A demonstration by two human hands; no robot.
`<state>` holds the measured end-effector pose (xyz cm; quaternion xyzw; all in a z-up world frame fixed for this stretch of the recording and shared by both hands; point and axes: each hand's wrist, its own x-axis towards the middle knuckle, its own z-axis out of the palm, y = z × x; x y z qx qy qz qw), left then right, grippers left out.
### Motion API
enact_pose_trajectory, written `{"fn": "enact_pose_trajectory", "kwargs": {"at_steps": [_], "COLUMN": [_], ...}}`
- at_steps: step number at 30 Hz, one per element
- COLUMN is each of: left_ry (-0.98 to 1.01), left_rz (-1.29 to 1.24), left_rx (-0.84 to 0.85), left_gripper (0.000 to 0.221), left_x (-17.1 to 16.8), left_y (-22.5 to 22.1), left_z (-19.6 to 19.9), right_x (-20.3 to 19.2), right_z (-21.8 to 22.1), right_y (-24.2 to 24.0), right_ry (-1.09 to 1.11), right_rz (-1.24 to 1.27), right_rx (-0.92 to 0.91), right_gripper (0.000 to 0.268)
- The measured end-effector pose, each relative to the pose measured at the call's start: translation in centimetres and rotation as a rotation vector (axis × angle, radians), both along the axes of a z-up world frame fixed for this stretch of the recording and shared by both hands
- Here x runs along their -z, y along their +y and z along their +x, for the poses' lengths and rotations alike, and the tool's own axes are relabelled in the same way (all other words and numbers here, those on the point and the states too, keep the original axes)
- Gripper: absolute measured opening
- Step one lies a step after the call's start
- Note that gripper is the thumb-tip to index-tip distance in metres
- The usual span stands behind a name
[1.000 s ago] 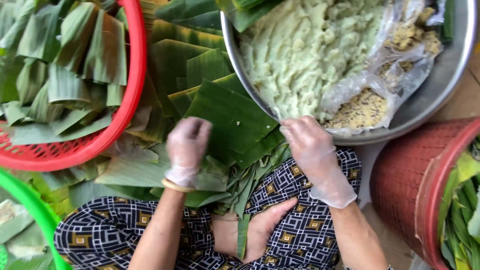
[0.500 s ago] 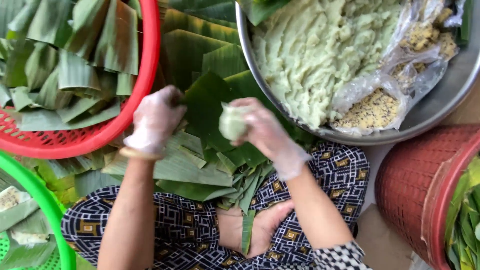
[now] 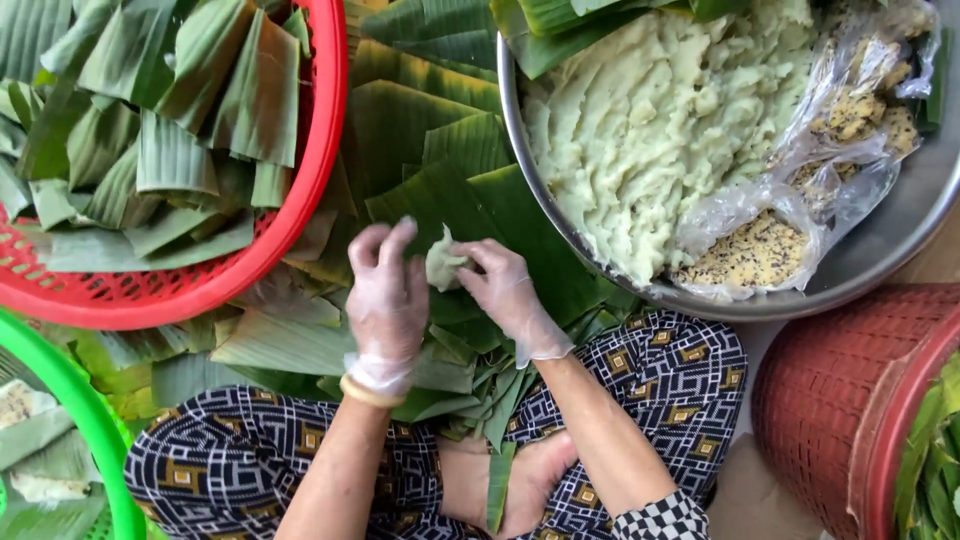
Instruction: A person wearing gloves is sitting on the floor, efficiently portioning a green dough and wrapping each piece in a banana leaf.
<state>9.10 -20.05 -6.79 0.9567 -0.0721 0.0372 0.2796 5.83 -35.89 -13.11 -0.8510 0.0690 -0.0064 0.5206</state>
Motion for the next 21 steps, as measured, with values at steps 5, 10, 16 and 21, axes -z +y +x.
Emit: {"fn": "enact_pose_trajectory", "kwargs": {"at_steps": [5, 10, 16, 21], "left_ry": [0.385, 0.355, 0.391, 0.375], "left_rz": [-0.156, 0.043, 0.029, -0.19], "left_rx": [0.047, 0.116, 0.119, 0.154], "left_gripper": [0.06, 0.042, 0.027, 0.05], "left_x": [1.4, 6.8, 8.0, 2.2], "left_y": [-0.1, -0.9, -0.6, 0.7], "left_z": [-0.7, 1.0, 1.4, 0.4], "right_x": [0.9, -0.6, -10.8, -18.1], "right_z": [-0.2, 0.8, 2.1, 2.6], "right_y": [-0.1, -0.7, -2.4, -9.7], "right_ry": [0.139, -0.002, 0.135, -0.108], "right_rz": [0.067, -0.041, 0.479, 0.278], "right_rx": [0.063, 0.062, 0.316, 0.516], "right_gripper": [0.027, 0.029, 0.015, 0.015]}}
